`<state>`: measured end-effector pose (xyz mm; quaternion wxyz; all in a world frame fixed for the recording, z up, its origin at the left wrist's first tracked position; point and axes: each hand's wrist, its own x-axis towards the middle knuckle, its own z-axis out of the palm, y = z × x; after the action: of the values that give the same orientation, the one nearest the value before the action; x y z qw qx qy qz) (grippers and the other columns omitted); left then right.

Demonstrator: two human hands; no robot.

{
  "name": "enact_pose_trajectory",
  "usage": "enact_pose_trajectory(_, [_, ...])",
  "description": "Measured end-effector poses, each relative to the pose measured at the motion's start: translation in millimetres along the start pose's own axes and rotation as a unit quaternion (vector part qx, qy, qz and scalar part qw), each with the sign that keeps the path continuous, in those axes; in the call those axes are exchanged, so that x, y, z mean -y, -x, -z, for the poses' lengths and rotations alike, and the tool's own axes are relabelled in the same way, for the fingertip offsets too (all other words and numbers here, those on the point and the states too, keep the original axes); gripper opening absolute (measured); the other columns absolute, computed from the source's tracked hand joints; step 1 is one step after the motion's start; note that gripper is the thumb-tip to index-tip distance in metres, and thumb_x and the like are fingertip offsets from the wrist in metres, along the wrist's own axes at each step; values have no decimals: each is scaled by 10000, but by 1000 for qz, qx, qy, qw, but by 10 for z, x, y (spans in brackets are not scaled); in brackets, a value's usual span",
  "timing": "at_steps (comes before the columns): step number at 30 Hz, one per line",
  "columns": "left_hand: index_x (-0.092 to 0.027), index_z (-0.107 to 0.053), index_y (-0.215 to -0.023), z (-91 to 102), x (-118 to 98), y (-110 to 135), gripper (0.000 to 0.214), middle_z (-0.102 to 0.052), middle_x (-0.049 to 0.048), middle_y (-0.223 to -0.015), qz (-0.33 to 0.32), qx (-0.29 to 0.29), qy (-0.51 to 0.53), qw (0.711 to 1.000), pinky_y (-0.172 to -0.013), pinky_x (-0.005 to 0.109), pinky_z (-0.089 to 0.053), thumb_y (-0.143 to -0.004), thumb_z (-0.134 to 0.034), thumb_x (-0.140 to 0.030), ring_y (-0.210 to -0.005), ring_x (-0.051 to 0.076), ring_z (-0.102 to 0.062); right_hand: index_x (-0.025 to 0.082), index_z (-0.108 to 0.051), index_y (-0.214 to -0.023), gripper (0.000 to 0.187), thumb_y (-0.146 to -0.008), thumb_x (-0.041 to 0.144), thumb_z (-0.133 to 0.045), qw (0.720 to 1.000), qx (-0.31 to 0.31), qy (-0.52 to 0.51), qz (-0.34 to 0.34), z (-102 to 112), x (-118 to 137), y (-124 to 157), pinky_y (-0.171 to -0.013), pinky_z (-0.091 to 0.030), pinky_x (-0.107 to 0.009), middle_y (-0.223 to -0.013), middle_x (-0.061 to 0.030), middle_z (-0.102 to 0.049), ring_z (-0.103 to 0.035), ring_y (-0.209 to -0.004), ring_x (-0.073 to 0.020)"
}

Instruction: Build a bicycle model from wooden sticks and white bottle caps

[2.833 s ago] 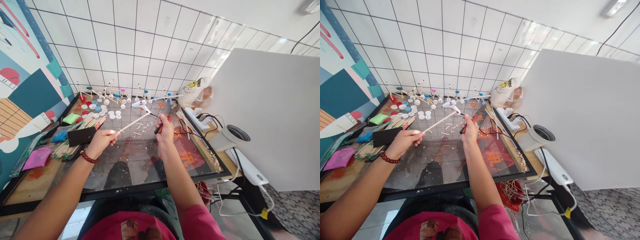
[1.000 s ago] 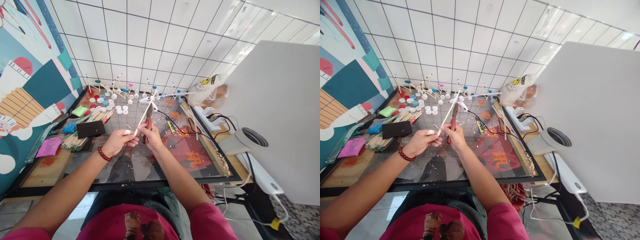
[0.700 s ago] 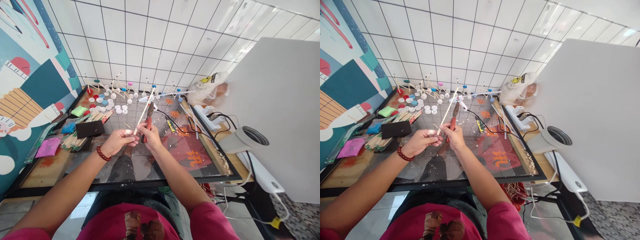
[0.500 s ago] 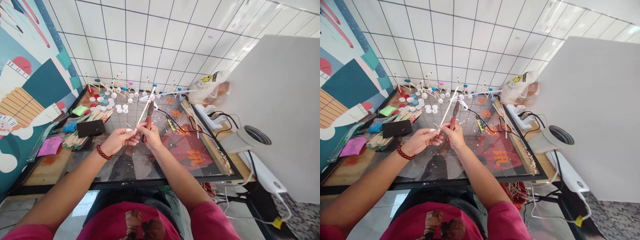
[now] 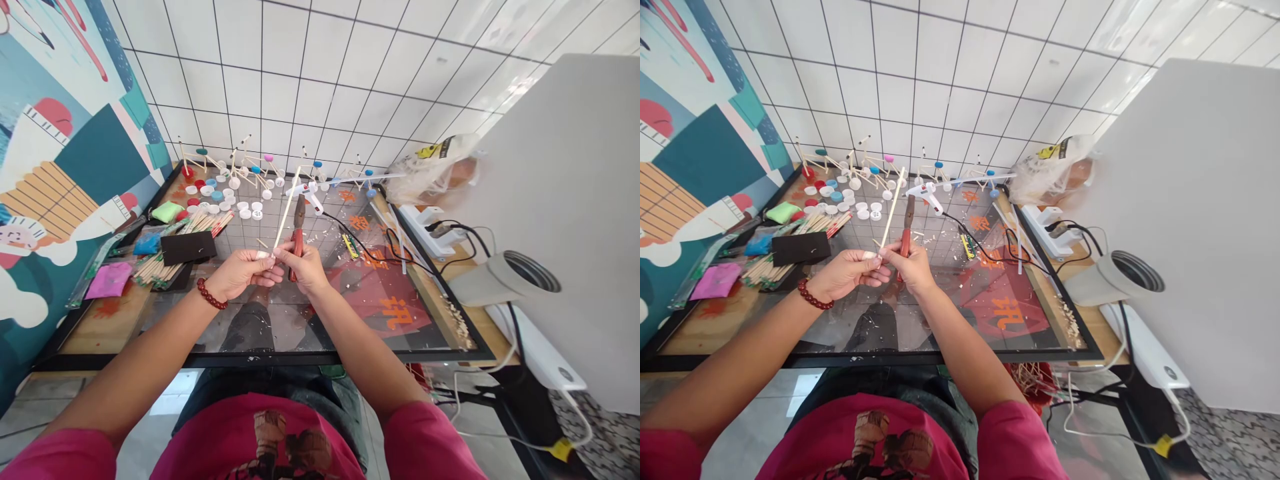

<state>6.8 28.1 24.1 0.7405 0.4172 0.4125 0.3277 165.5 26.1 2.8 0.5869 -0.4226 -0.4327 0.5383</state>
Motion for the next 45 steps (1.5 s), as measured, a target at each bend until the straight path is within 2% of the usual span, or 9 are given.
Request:
enact_pose_trajectory(7, [-60, -750, -866, 20, 3, -21, 140, -781, 152, -830, 11, 28, 27, 999, -631, 259, -626, -887, -685, -182, -714, 202, -764, 176, -697, -663, 224, -602, 345, -830, 1000, 3, 15, 17, 9, -1, -1, -675, -477, -283, -684, 9, -647, -595, -676, -138])
enact_pose_trajectory(11, [-76, -758, -881, 6, 35, -29, 81, -786, 124, -860, 2, 16, 30, 999, -652, 243, -628, -866, -688, -113, -732, 182, -764, 183, -688, -668, 234, -621, 365, -826, 1000, 6, 21, 10, 8, -28, 0, -659, -475, -290, -695, 13, -621, -574, -663, -135])
enact_pose_trajectory(15, [-73, -745, -801, -11, 50, -35, 106, -769, 97, -744, -2, -15, 31, 999, -607, 217, -618, -862, -660, -54, -621, 148, -737, 196, -714, -692, 206, -653, 371, -816, 995, 14, 81, 47, 41, -12, -13, -813, -478, -323, -835, -17, -632, -584, -821, -164])
enact_pose_trajectory(21, [-71, -739, -889, 71, -26, -36, 83, -765, 107, -734, -21, -70, 51, 996, -569, 205, -607, -867, -660, -55, -613, 153, -735, 218, -761, -970, 326, -687, 380, -759, 984, 125, 124, -27, 216, 240, -21, -851, -457, -332, -971, -32, -675, -574, -900, -192])
enact_pose_trajectory(26, [-72, -735, -917, 162, -137, -11, 90, -749, 97, -695, -40, -111, 61, 991, -543, 196, -592, -859, -671, -47, -579, 144, -720, 217, -781, -1010, 374, -645, 297, -775, 944, 255, 190, -86, 354, 439, 19, -964, -440, -358, -1276, -51, -631, -574, -1105, -241])
enact_pose_trajectory(30, [-81, -725, -938, 215, -205, 12, 112, -746, 94, -677, -26, -105, 62, 992, -529, 190, -582, -856, -663, -39, -552, 138, -710, 215, -785, -1017, 375, -660, 329, -788, 914, 317, 240, -82, 404, 484, 22, -1054, -399, -389, -1302, -59, -628, -561, -1183, -260])
enact_pose_trajectory(34, [-87, -724, -899, 274, -224, 3, 86, -738, 87, -652, -18, -89, 63, 994, -515, 187, -573, -817, -712, -65, -530, 136, -700, 206, -784, -1041, 383, -706, 393, -778, 890, 356, 276, -62, 444, 494, 0, -1124, -338, -413, -1333, -70, -619, -529, -1259, -271])
enact_pose_trajectory(39, [-90, -724, -837, 293, -211, -8, 81, -724, 80, -622, 1, -81, 26, 996, -488, 185, -553, -766, -761, -98, -511, 139, -688, 203, -770, -1075, 416, -728, 431, -780, 886, 366, 281, -50, 491, 496, 0, -1116, -349, -425, -1302, -80, -648, -537, -1245, -271])
enact_pose_trajectory(45, [-97, -706, -736, 256, -184, 22, 182, -720, 82, -617, 9, -16, -57, 998, -484, 189, -524, -676, -841, -202, -491, 122, -648, 205, -777, -1070, 419, -741, 464, -767, 864, 401, 303, -30, 489, 501, -7, -1113, -348, -428, -1263, -81, -622, -535, -1212, -265])
